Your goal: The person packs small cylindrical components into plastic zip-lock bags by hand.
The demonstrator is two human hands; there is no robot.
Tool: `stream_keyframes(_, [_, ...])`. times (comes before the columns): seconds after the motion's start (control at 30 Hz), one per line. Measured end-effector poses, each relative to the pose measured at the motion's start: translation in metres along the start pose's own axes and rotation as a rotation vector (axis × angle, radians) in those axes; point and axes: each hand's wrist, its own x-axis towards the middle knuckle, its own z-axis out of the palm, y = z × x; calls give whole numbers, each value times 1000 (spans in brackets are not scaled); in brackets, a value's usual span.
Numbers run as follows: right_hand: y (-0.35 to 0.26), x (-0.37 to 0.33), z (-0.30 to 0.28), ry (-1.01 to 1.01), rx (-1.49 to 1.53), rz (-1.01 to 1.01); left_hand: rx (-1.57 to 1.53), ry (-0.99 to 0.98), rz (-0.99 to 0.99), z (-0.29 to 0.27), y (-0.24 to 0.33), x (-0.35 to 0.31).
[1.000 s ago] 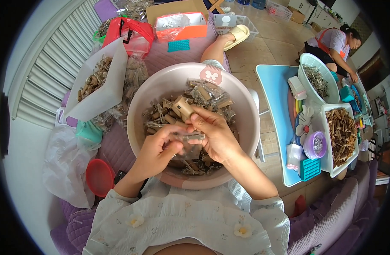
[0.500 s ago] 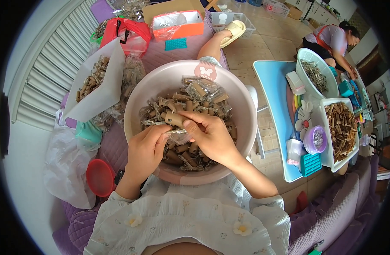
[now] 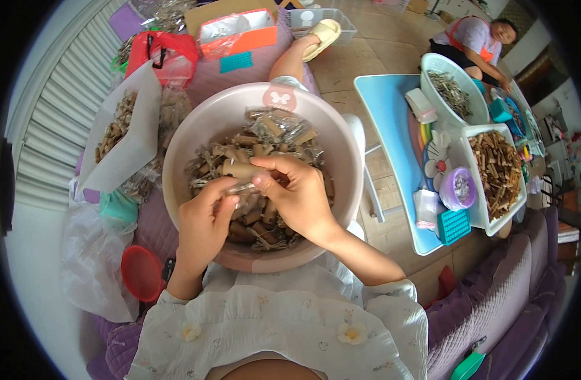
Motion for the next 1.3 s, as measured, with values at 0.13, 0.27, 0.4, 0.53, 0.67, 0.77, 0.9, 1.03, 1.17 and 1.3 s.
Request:
stream_keyframes(0.13, [-2,2,-11,118,47,-99,-253,0,-148,-3,-1,-3])
stream_keyframes(0.27, [-17,-4,-26,255,-34,-222,-368,3,-209,-9,-8,-4])
stream_keyframes(0.4, [-35,-19,-38,256,-94,-395,-408,-69,-278,-11,-4,4])
stream_keyframes(0.53, [-55,-23,-36,190,-368,-588,-408,-96,-255,-13,-1,4])
stream_keyframes(0.67, [-60,-19,-30,197,-648,-702,-353,-164,-251,-16,4,4])
stream_keyframes(0.77, [-58,-14,-27,183,-722,-731,-334,-181,-236,-14,5,3])
stream_keyframes(0.9, [-57,-13,-25,112,-778,-689,-337,-196,-229,-15,5,2])
stream_keyframes(1.03, [-57,-14,-27,72,-683,-569,-327,-209,-221,-13,1,1])
stream_keyframes(1.17, [-55,-13,-30,2,-522,-364,-360,-223,-219,-12,3,0])
stream_keyframes(1.3, [-54,-14,-33,-45,-331,-239,-441,-211,-200,-9,-2,-3])
